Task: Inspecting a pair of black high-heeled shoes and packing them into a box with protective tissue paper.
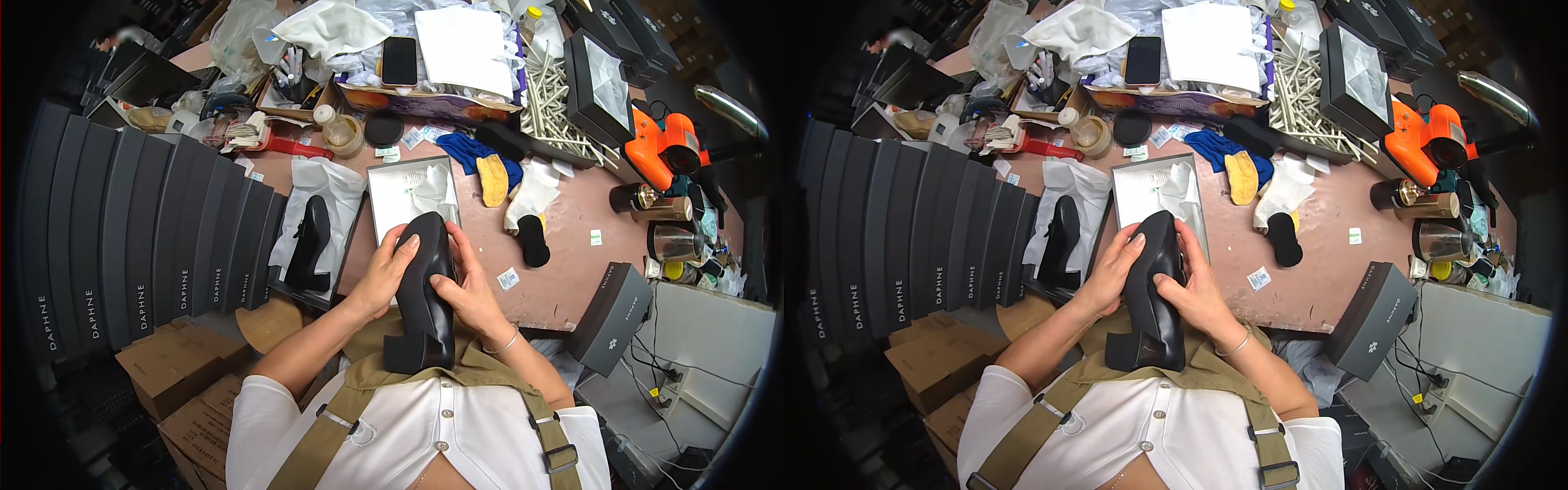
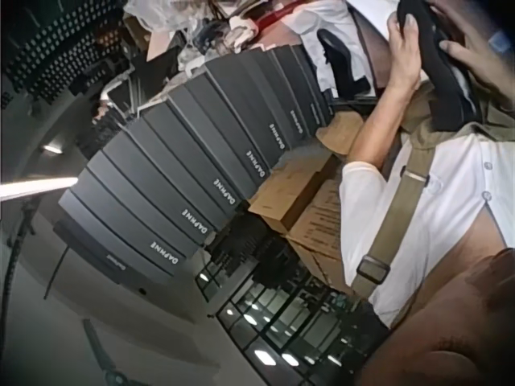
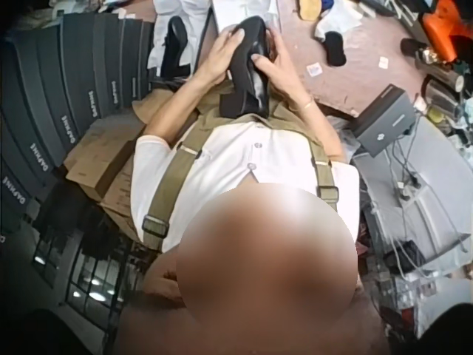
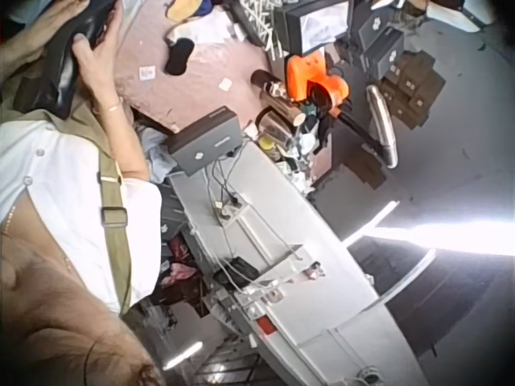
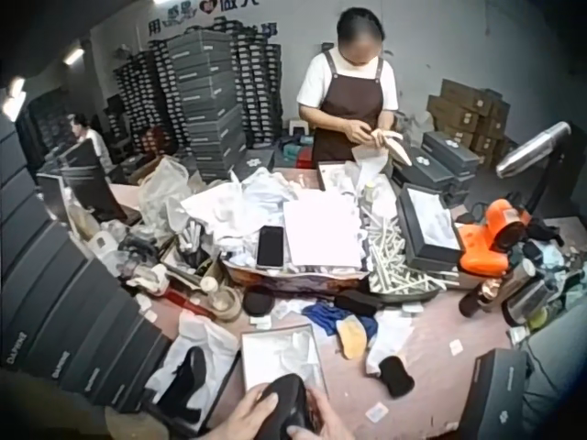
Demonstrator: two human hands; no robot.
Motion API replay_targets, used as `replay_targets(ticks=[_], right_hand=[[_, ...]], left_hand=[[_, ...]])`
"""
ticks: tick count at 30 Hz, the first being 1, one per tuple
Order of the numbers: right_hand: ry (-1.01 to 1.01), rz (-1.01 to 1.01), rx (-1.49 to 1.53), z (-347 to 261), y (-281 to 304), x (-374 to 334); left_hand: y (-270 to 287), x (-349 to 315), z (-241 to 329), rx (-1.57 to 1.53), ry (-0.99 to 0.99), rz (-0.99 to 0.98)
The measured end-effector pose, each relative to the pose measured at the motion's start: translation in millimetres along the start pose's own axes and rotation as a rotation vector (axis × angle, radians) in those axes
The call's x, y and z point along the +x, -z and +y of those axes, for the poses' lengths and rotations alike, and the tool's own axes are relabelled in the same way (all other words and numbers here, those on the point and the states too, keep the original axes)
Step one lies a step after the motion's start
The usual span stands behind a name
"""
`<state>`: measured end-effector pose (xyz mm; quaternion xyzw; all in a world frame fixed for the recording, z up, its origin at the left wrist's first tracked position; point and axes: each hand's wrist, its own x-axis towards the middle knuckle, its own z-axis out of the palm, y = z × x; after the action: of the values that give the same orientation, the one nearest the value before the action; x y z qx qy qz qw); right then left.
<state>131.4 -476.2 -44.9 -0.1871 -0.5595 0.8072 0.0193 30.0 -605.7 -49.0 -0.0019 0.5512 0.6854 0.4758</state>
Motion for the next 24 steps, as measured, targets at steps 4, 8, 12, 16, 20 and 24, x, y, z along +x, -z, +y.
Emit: replay_targets(ticks=[4, 8, 12, 16, 20, 24], right_hand=[[-0.011, 0.015, -0.033, 4, 0, 1], [0.005, 0.029, -0.071, 9, 0, 3], [0.026, 0.053, -0.108, 10, -4, 3], [0.103, 0.087, -0.254, 16, -4, 4], [0.187, 0.103, -0.36, 11, -8, 1], [0.239, 0.105, -0.362, 7, -9, -3]], left_hand=[[0, 0, -4, -0.048, 0.025, 0.014], [2, 1, -7, -0.09, 0.069, 0.009], [5, 2, -10, -0.124, 0.086, -0.016], [9, 6, -16, -0.155, 0.081, -0.057], [9, 10, -19, -0.177, 0.064, -0.077], [11, 9, -15, -0.006, -0.039, -0.106]])
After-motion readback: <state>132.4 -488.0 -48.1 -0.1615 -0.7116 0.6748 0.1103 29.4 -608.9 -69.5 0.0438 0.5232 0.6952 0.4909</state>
